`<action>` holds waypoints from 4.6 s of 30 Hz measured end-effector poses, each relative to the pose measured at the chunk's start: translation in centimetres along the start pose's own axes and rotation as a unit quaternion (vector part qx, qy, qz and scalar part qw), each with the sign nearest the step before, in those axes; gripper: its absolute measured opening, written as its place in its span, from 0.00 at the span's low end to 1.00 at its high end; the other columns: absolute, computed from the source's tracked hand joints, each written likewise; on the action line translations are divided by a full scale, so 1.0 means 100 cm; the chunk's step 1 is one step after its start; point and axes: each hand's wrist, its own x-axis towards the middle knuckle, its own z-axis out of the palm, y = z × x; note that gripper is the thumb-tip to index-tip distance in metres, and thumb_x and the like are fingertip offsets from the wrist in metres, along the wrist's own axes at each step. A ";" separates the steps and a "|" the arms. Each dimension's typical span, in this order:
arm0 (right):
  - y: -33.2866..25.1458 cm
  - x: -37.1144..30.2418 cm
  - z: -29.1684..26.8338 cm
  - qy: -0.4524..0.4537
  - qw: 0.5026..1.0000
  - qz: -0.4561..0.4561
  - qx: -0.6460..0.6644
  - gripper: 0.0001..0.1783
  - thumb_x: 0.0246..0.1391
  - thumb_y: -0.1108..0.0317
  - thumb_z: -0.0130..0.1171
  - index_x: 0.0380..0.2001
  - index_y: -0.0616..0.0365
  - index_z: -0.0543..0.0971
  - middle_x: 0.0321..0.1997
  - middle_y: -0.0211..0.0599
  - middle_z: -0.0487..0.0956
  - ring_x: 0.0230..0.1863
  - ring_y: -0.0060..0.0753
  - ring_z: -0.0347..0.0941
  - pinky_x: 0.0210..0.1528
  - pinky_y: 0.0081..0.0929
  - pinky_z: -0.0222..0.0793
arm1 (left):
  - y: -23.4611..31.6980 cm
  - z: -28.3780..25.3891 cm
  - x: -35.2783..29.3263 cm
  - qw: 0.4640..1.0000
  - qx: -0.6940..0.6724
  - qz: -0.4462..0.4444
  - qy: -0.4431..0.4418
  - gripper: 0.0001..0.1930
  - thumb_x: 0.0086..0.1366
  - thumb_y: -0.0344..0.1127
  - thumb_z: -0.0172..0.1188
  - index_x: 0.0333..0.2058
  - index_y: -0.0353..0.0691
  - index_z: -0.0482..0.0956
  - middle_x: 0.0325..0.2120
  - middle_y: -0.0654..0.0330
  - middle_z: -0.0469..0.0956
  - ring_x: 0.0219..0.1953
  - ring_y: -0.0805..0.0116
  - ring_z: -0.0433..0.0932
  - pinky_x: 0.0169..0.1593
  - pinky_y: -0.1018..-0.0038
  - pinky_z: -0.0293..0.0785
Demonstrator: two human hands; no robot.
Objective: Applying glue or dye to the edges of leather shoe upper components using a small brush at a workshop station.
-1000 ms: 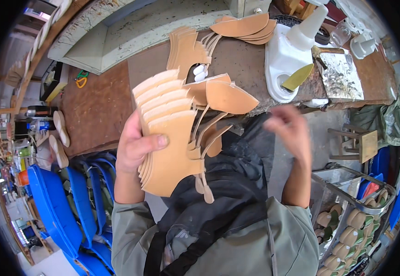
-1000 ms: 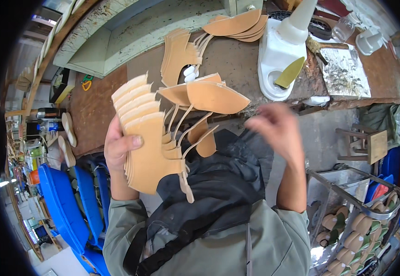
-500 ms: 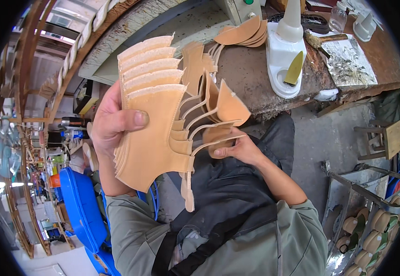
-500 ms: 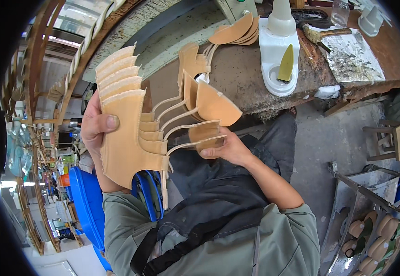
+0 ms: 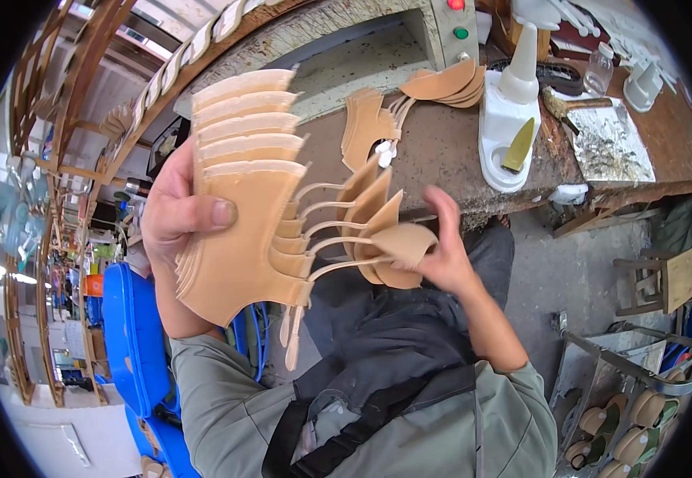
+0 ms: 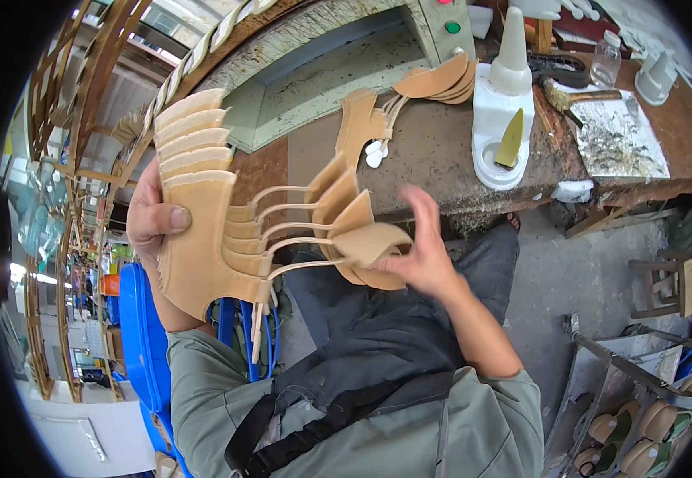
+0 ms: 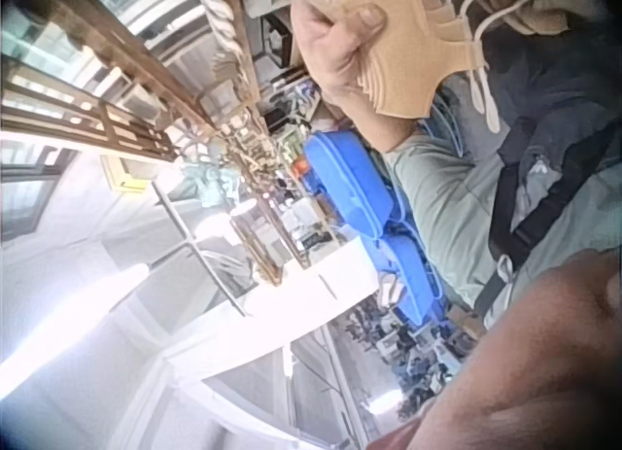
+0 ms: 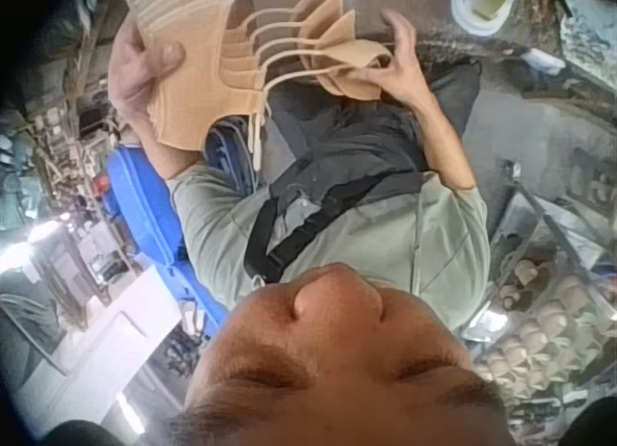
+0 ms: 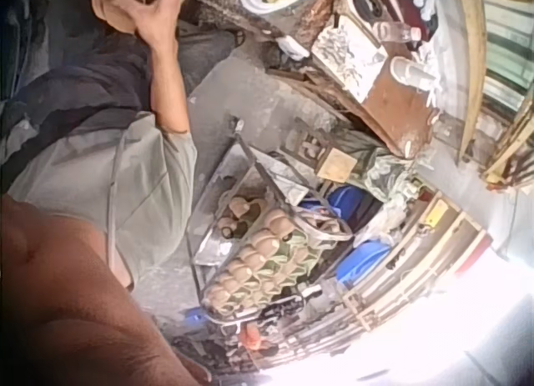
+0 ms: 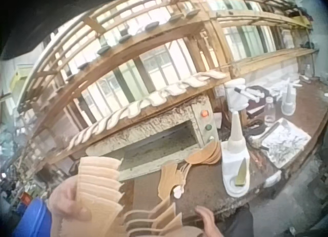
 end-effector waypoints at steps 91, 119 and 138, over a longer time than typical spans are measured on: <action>0.089 0.079 0.031 -0.001 0.956 0.031 -0.292 0.08 0.49 0.65 0.56 0.28 0.59 0.78 0.31 0.43 0.74 0.36 0.47 0.70 0.40 0.38 0.66 | -0.269 -0.101 0.208 0.851 0.444 -0.227 0.167 0.37 0.41 0.57 0.67 0.44 0.32 0.75 0.46 0.44 0.72 0.52 0.49 0.68 0.54 0.65 0.64; 0.028 0.143 0.007 0.036 0.986 0.012 -0.161 0.23 0.49 0.70 0.60 0.49 0.65 0.69 0.44 0.44 0.74 0.45 0.39 0.71 0.49 0.29 0.65 | -0.182 -0.114 0.065 0.972 -0.201 -0.103 -0.059 0.30 0.48 0.25 0.63 0.52 0.31 0.65 0.45 0.57 0.73 0.47 0.68 0.73 0.52 0.72 0.67; 0.084 0.186 0.046 -0.448 0.856 0.166 -0.198 0.49 0.30 0.51 0.72 0.57 0.58 0.64 0.55 0.49 0.67 0.57 0.44 0.62 0.58 0.33 0.58 | -0.196 -0.147 0.007 0.995 -0.053 -0.032 -0.083 0.28 0.52 0.35 0.65 0.49 0.30 0.67 0.42 0.58 0.74 0.43 0.74 0.71 0.46 0.75 0.69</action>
